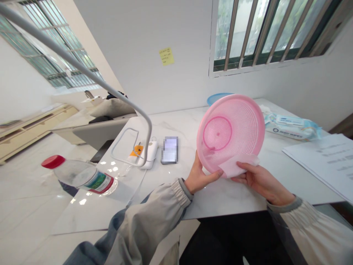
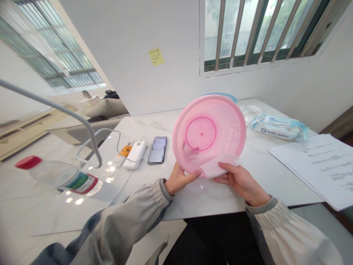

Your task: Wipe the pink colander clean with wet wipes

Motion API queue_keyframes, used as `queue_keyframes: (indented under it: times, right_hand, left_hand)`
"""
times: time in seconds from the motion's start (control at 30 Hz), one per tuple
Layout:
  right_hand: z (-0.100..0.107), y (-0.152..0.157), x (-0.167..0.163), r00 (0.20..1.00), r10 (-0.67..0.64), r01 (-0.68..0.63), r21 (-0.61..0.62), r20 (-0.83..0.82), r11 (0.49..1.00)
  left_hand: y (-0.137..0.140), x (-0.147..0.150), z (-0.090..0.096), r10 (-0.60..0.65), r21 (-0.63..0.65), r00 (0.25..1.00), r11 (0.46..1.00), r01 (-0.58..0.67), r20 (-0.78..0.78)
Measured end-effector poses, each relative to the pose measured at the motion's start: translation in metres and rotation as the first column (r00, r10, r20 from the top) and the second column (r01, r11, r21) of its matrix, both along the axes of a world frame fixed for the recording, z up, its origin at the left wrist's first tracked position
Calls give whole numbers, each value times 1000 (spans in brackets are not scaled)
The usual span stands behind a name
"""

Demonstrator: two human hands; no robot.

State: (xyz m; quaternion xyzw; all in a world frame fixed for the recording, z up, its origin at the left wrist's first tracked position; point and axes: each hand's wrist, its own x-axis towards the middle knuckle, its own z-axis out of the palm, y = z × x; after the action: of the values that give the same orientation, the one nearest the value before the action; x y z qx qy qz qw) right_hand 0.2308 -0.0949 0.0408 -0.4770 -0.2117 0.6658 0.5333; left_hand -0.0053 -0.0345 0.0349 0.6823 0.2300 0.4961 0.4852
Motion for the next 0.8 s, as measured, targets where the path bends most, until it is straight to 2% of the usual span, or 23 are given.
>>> queue_keyframes:
  times: [0.3,0.57,0.8]
  right_hand:
    - [9,0,-4,994,-18,18,-1,106,1000]
    - [-3,-6,-14,993,106,-106,-15,48,994]
    - [1,-13,-25,958,285,-285,7,-25,959]
  left_hand:
    - [5,2,-6,48,-21,995,999,-46,90]
    - [9,1,-7,12,-66,991,998,-3,131]
    - [11,4,4,-21,-102,987,994,38,161]
